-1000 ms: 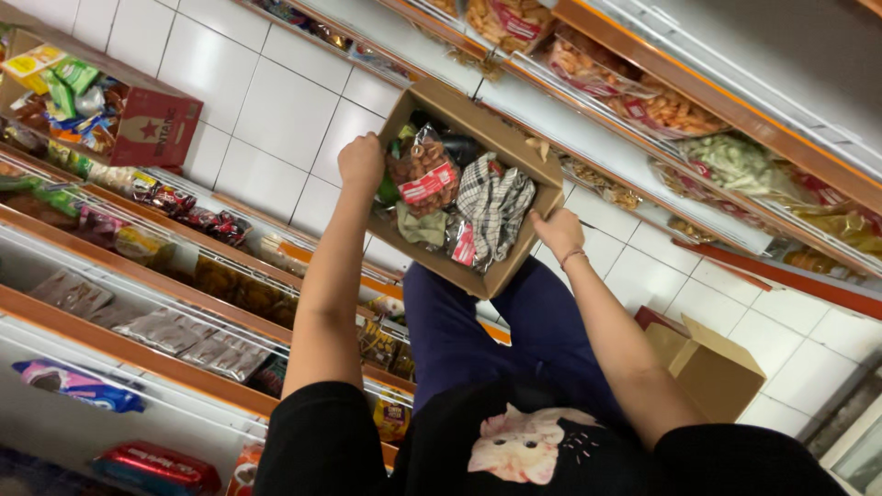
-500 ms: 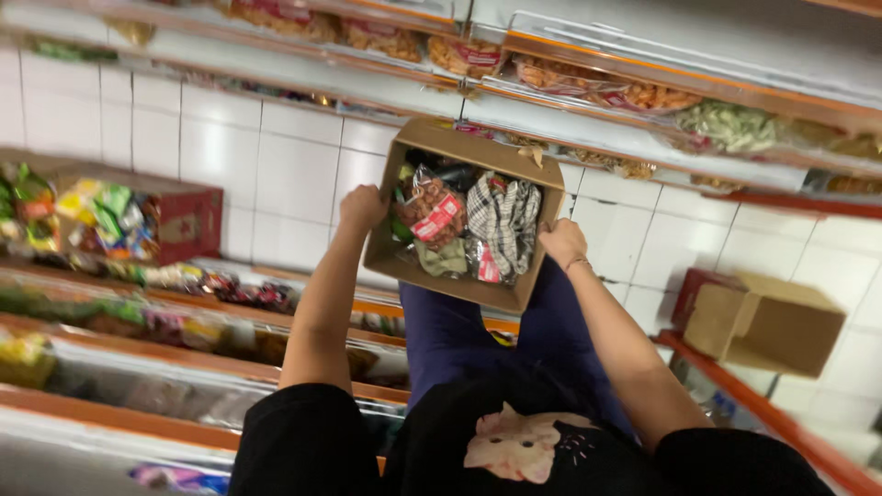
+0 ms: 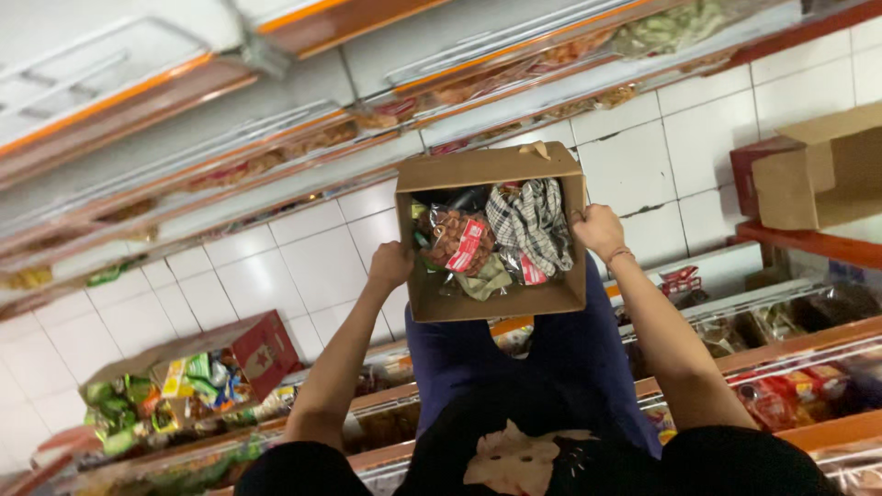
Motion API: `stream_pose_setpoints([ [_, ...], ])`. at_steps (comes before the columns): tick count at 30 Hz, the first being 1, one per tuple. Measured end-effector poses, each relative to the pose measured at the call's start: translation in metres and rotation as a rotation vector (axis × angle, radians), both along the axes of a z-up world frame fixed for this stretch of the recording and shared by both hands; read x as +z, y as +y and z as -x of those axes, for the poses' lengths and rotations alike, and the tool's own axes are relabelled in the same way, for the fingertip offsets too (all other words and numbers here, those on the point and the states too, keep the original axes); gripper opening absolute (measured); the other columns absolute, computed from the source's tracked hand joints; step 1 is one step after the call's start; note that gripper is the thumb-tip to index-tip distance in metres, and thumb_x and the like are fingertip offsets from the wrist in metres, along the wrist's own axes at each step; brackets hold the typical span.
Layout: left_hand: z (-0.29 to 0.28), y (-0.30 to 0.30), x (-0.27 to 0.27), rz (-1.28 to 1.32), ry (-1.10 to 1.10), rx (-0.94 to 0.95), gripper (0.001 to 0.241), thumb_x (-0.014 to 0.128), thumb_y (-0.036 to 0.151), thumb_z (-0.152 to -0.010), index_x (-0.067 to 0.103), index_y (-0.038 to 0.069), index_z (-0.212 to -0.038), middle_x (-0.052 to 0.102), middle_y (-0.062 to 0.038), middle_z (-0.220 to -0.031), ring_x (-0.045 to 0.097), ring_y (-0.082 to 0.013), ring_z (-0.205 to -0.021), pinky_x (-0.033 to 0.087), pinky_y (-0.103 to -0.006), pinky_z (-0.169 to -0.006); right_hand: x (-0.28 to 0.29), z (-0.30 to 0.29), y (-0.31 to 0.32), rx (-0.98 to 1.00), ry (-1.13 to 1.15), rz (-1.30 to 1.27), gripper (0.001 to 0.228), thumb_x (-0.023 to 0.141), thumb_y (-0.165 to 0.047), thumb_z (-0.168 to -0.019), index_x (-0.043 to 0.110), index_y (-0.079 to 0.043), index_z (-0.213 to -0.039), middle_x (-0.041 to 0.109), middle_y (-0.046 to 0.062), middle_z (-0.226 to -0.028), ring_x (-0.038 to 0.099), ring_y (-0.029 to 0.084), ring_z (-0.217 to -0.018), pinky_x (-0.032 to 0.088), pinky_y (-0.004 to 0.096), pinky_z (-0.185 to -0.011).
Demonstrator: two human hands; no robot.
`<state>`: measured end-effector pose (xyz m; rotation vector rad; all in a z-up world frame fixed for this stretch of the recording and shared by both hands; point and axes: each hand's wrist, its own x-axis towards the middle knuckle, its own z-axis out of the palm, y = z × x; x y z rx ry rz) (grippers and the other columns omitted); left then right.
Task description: The person wipes a shelf with a cloth, sprays the shelf with a spray bottle, and organizes various snack bags from a box onto the shelf.
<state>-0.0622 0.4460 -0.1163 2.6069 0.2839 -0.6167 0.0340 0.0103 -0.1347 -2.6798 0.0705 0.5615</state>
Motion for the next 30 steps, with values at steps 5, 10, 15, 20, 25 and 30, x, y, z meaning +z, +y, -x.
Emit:
stream_pose_setpoints([
  [5, -0.051, -0.05, 0.01, 0.011, -0.041, -0.111, 0.032, 0.057, 0.027, -0.09, 0.072, -0.002, -0.086, 0.07, -0.029, -0.083, 0.07, -0.0468, -0.082, 0.058, -0.0536, -0.08, 0.006, 0.008, -0.07, -0.153, -0.101, -0.019, 0.047, 0.061, -0.038, -0.097, 0.073, 0.003, -0.078, 0.067, 0.03, -0.077, 0.068, 0.048, -0.078, 0.056, 0.054, -0.078],
  [10, -0.106, -0.133, 0.026, 0.017, -0.008, -0.212, 0.036, 0.056, 0.029, -0.094, 0.072, -0.002, -0.088, 0.07, -0.029, -0.083, 0.07, -0.0469, -0.081, 0.057, -0.0556, -0.078, 0.011, 0.015, -0.151, -0.336, -0.153, 0.002, 0.047, 0.064, -0.039, -0.097, 0.072, 0.004, -0.079, 0.066, 0.03, -0.076, 0.067, 0.049, -0.076, 0.055, 0.055, -0.074],
  [15, -0.169, -0.225, 0.024, 0.051, -0.017, -0.302, 0.037, 0.058, 0.03, -0.093, 0.073, -0.004, -0.089, 0.069, -0.032, -0.085, 0.069, -0.0484, -0.082, 0.056, -0.0559, -0.08, 0.003, 0.022, -0.236, -0.495, -0.174, 0.026, 0.046, 0.066, -0.04, -0.097, 0.072, 0.004, -0.083, 0.066, 0.031, -0.077, 0.066, 0.05, -0.078, 0.055, 0.056, -0.073],
  [20, -0.233, -0.317, -0.006, 0.012, -0.068, -0.518, 0.038, 0.06, 0.028, -0.093, 0.072, -0.007, -0.085, 0.069, -0.034, -0.086, 0.07, -0.0485, -0.085, 0.056, -0.0546, -0.085, -0.017, 0.03, -0.308, -0.683, -0.099, -0.005, 0.047, 0.065, -0.041, -0.097, 0.074, 0.003, -0.086, 0.067, 0.031, -0.081, 0.067, 0.05, -0.081, 0.055, 0.057, -0.076],
  [25, -0.282, -0.4, -0.042, -0.021, -0.125, -0.665, 0.035, 0.063, 0.026, -0.091, 0.073, -0.007, -0.085, 0.069, -0.034, -0.088, 0.07, -0.0488, -0.086, 0.056, -0.0547, -0.084, -0.044, 0.036, -0.364, -0.794, -0.073, -0.023, 0.046, 0.064, -0.041, -0.097, 0.074, 0.002, -0.088, 0.067, 0.032, -0.083, 0.067, 0.05, -0.084, 0.055, 0.056, -0.078],
  [30, -0.324, -0.469, -0.082, -0.064, -0.083, -0.773, 0.036, 0.067, 0.028, -0.09, 0.073, -0.007, -0.086, 0.07, -0.032, -0.09, 0.07, -0.0476, -0.088, 0.055, -0.0537, -0.086, -0.08, 0.031, -0.407, -0.923, 0.022, -0.04, 0.048, 0.066, -0.042, -0.094, 0.073, 0.004, -0.082, 0.068, 0.031, -0.086, 0.068, 0.051, -0.085, 0.055, 0.056, -0.08],
])
